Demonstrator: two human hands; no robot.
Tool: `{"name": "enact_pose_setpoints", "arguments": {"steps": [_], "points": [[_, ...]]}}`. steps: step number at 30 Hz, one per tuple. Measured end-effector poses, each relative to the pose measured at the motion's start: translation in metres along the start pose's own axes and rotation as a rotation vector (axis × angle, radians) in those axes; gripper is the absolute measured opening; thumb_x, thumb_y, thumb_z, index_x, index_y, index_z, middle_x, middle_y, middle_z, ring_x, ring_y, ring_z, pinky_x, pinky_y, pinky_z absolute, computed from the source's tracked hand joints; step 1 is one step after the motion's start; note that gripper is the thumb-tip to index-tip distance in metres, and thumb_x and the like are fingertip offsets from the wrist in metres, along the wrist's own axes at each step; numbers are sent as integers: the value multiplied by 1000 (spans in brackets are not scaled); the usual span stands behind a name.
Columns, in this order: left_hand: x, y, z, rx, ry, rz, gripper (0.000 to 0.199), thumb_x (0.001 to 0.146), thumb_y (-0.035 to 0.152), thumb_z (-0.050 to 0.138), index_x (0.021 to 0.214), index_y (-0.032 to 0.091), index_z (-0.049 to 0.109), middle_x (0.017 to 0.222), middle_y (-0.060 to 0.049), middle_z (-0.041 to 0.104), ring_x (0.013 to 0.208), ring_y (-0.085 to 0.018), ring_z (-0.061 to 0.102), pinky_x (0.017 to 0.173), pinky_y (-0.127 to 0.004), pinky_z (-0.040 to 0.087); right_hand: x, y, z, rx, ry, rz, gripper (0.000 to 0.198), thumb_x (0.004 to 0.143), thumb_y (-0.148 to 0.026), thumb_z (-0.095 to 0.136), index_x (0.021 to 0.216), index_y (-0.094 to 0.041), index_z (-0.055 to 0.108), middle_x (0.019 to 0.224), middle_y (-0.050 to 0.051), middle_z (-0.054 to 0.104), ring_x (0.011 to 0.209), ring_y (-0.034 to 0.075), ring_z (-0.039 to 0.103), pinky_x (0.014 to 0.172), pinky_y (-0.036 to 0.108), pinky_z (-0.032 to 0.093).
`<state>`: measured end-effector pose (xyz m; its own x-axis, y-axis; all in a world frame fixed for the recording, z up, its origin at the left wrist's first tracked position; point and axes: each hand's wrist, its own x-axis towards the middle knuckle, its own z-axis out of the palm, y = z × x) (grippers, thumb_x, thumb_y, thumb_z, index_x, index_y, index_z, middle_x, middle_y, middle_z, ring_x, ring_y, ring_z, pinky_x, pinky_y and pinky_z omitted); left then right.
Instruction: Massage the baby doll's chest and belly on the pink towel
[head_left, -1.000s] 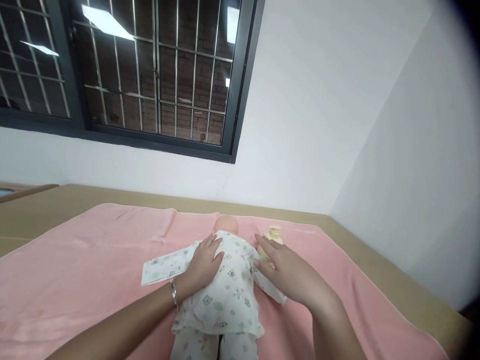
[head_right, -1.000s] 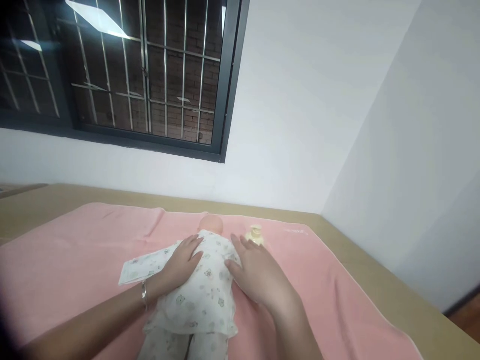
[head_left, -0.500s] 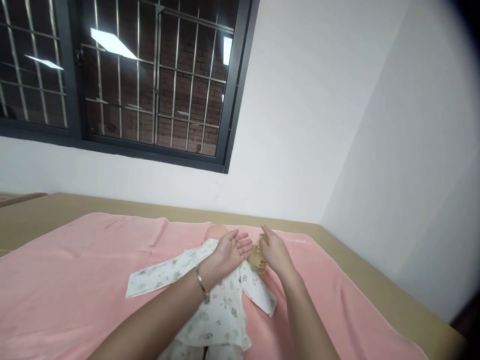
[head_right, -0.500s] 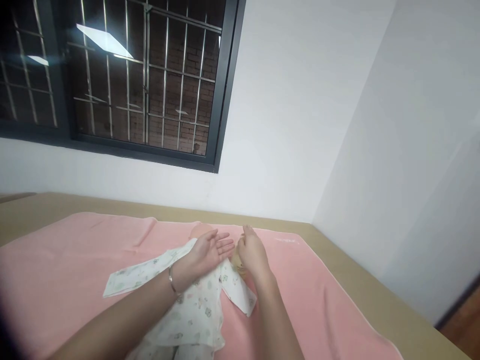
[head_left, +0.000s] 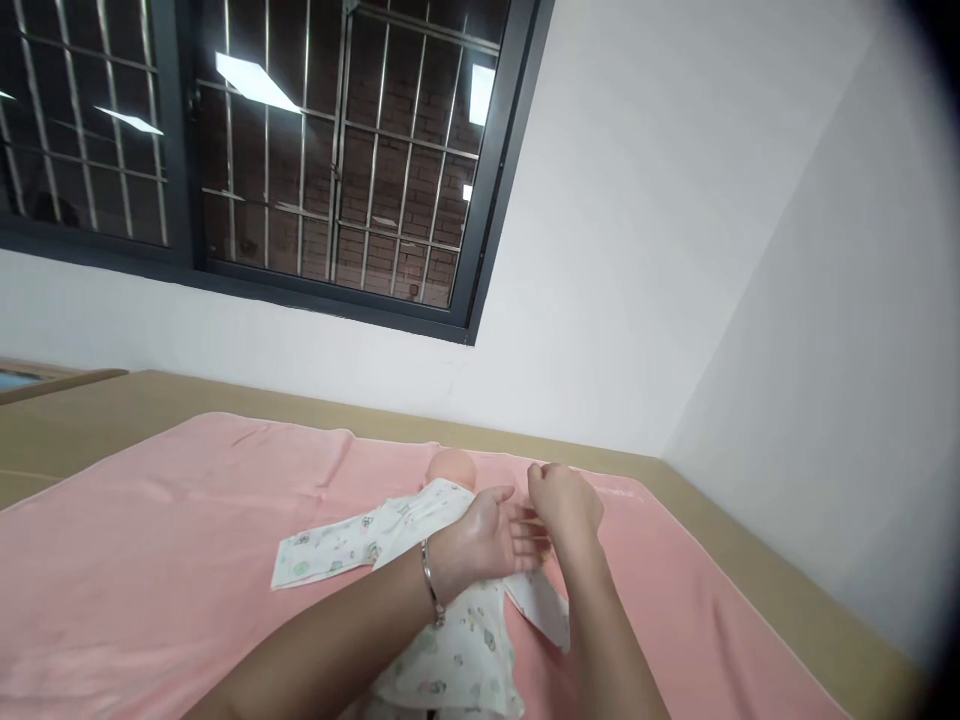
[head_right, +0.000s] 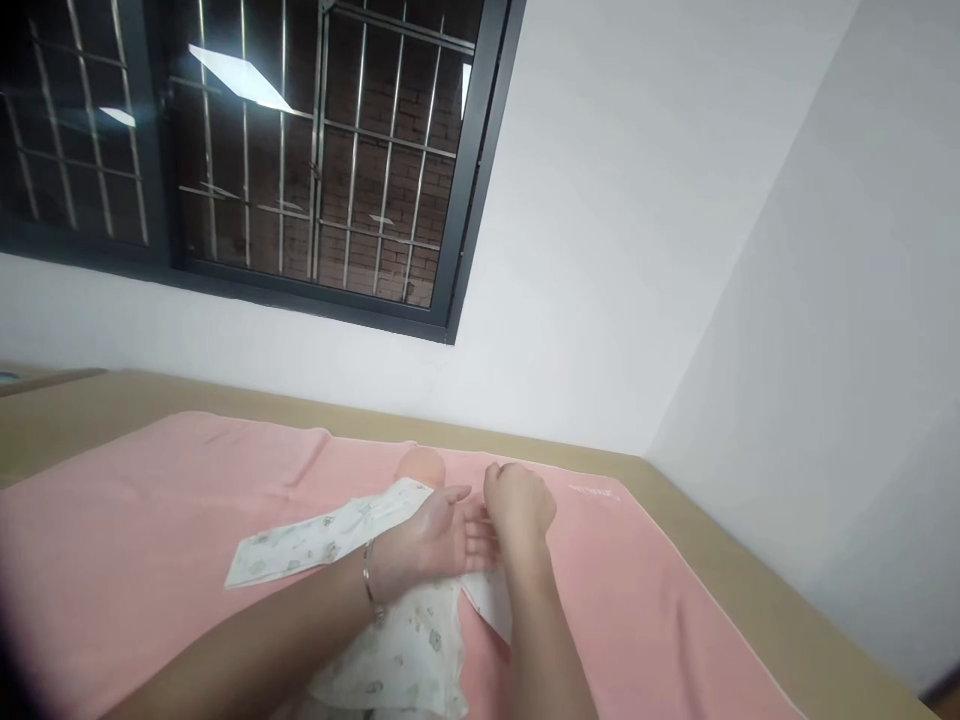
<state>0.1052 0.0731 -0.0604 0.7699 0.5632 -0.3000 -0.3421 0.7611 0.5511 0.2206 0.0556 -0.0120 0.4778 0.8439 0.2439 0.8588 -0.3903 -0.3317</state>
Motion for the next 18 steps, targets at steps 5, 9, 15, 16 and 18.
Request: {"name": "enact_pose_setpoints", "arguments": {"steps": [5,9,15,16,18], "points": [[-39,-2,-11,90,90,-30,39,84,39,57,105,6,57,98,-19,66,86,-27,68,81,-37,55,0,-4,-2,2,-25,47,47,92,-35,30,92,-18,74,99,18,72,95,32,68,78,41,48],[-64,4,-16,64,123,8,47,87,39,51,119,5,52,119,-24,61,103,-29,66,94,-42,52,-1,0,1,22,-45,63,47,92,-34,29,92,-20,74,100,16,72,93,31,67,74,40,48],[-95,24,-16,28,105,101,45,89,37,45,123,8,52,129,-23,57,113,-29,63,97,-42,51,-4,0,5,-4,-55,66,47,92,-36,28,90,-23,73,98,14,71,92,30,66,72,37,47],[-99,27,-15,17,99,120,45,90,37,45,124,8,51,130,-23,57,114,-29,63,97,-42,50,-5,0,5,-12,-61,60,46,91,-35,29,90,-24,73,97,14,71,92,30,66,72,37,47],[-108,32,-14,-3,79,157,46,90,36,44,126,8,49,130,-22,57,115,-28,62,98,-42,50,-6,1,6,-20,-70,47,44,90,-34,29,91,-25,72,97,13,71,91,30,66,70,36,46]]}}
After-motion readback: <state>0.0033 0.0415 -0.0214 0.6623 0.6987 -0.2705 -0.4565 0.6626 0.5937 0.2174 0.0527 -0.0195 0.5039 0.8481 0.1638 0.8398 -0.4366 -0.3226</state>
